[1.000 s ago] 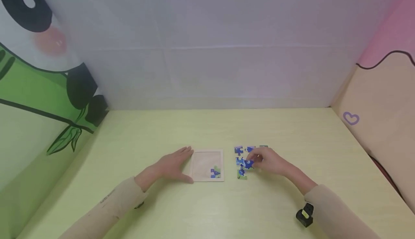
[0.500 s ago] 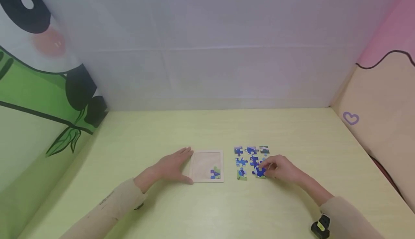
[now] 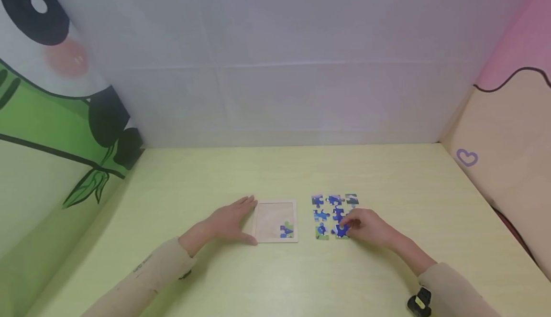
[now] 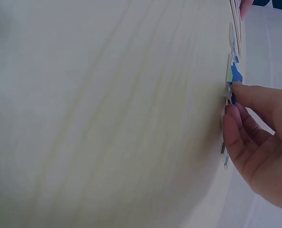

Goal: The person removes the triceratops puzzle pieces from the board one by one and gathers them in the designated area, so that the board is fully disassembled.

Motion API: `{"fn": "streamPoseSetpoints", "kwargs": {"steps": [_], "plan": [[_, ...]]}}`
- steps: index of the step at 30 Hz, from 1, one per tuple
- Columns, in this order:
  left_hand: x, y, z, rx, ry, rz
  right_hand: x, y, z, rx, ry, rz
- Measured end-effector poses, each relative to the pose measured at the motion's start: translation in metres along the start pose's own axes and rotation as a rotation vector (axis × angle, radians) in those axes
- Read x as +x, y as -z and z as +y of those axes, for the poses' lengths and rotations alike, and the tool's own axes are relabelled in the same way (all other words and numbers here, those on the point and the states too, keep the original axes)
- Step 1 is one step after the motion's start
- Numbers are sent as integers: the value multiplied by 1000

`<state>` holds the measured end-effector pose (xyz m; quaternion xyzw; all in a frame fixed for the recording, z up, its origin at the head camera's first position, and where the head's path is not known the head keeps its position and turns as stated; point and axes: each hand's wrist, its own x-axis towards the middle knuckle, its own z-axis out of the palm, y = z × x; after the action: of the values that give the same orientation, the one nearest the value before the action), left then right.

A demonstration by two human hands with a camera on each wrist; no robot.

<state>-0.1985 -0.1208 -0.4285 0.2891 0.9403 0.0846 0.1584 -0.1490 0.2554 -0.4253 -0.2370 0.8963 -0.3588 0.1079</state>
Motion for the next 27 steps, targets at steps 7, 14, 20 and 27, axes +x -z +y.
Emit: {"fn": "streamPoseSetpoints", "kwargs": {"steps": [7,14,20,27], "plan": [[0,1,2,-2,-6,2,0,1,-2,30,-13,-13],[-2,4,3,4,-4,-3,1,2,-4,14,-22,-20],[-4,5,4,8,-3,-10,1,5,-7,23,-26,-36],[-3,5,4,21,4,-17,7,8,-9,-15,1,-43]]}}
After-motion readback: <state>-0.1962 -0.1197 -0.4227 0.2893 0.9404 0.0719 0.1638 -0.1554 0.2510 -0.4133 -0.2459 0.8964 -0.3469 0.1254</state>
